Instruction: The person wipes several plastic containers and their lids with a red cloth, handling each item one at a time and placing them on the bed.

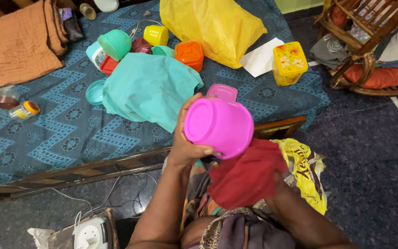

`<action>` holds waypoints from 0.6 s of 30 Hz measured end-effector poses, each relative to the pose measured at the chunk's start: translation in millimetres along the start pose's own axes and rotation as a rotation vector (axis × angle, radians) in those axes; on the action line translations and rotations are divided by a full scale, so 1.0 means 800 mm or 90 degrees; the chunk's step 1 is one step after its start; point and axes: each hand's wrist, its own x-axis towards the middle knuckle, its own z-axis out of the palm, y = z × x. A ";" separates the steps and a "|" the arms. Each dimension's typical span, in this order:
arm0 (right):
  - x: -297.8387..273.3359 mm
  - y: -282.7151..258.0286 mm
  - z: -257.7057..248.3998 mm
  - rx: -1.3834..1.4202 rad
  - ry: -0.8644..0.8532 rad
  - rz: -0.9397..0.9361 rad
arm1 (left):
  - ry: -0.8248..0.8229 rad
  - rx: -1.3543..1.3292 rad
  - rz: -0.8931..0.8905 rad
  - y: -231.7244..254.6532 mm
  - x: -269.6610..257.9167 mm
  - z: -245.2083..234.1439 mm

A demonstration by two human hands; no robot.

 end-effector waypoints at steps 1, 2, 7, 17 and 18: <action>-0.002 -0.003 -0.002 -0.004 0.012 -0.013 | -0.004 0.113 0.075 0.004 0.002 -0.003; -0.002 -0.003 0.000 -0.009 0.019 -0.025 | -0.007 0.225 0.149 0.007 0.002 -0.003; 0.009 -0.001 0.004 -0.018 0.162 -0.136 | -0.119 0.620 0.346 0.001 -0.016 0.023; 0.048 0.026 -0.016 -0.067 0.070 0.008 | -0.087 0.230 -0.368 -0.061 -0.028 -0.088; 0.053 0.034 -0.019 -0.067 0.065 0.021 | -0.091 0.231 -0.368 -0.066 -0.029 -0.098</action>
